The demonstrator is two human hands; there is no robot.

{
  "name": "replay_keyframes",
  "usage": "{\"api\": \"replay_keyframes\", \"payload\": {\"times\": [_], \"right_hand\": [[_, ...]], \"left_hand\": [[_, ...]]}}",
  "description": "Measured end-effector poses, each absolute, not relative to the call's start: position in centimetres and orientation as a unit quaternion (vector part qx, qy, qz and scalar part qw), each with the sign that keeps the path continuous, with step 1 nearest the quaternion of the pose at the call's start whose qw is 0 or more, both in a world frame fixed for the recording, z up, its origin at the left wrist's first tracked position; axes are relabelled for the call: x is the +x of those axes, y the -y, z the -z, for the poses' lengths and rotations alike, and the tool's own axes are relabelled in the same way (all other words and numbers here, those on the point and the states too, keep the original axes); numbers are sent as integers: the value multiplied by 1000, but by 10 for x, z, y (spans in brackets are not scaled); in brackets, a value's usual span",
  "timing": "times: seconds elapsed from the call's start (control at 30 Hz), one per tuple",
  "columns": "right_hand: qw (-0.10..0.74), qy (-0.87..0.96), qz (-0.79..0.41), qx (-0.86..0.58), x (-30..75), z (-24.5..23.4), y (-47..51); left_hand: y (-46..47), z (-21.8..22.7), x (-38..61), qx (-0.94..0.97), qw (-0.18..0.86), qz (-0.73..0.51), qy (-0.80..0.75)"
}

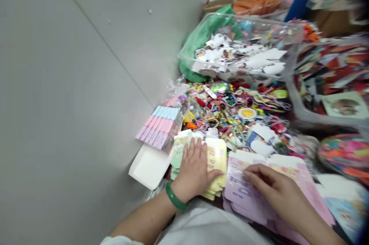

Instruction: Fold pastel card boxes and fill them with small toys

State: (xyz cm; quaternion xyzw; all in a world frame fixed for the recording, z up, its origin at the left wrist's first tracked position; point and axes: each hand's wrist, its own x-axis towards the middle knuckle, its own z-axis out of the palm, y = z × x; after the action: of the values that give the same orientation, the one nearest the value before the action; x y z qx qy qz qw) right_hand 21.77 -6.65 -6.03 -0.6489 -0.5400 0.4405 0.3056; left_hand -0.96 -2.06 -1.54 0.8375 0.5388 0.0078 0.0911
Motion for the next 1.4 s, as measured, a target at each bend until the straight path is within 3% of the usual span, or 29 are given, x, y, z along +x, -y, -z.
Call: {"api": "replay_keyframes", "payload": {"times": [0.17,0.33,0.53,0.9,1.1,1.2,1.33,1.4], "right_hand": [[321,461,-538,-629,179,59,46],[315,456,-537,-636,170,59,37],[324,416,-551,-647,161,48,40],[421,265,-640,-586,158,40,43],[365,340,-623,-602,140,36,34],[375,366,-576,-628,149,34,32],[418,383,-554,-610,174,26,35],[444,403,-547,-584,181,19,37]], "left_hand": [[24,19,-32,790,117,-10,-601],[27,27,-46,772,173,-11,-611],[20,31,-55,806,145,-50,-572],[14,48,-64,843,128,-83,-516],[12,52,-68,852,127,-100,-498],[10,48,-73,849,143,-100,-499],[8,29,-70,803,219,-208,-513],[5,17,-60,743,371,-281,-482]]}}
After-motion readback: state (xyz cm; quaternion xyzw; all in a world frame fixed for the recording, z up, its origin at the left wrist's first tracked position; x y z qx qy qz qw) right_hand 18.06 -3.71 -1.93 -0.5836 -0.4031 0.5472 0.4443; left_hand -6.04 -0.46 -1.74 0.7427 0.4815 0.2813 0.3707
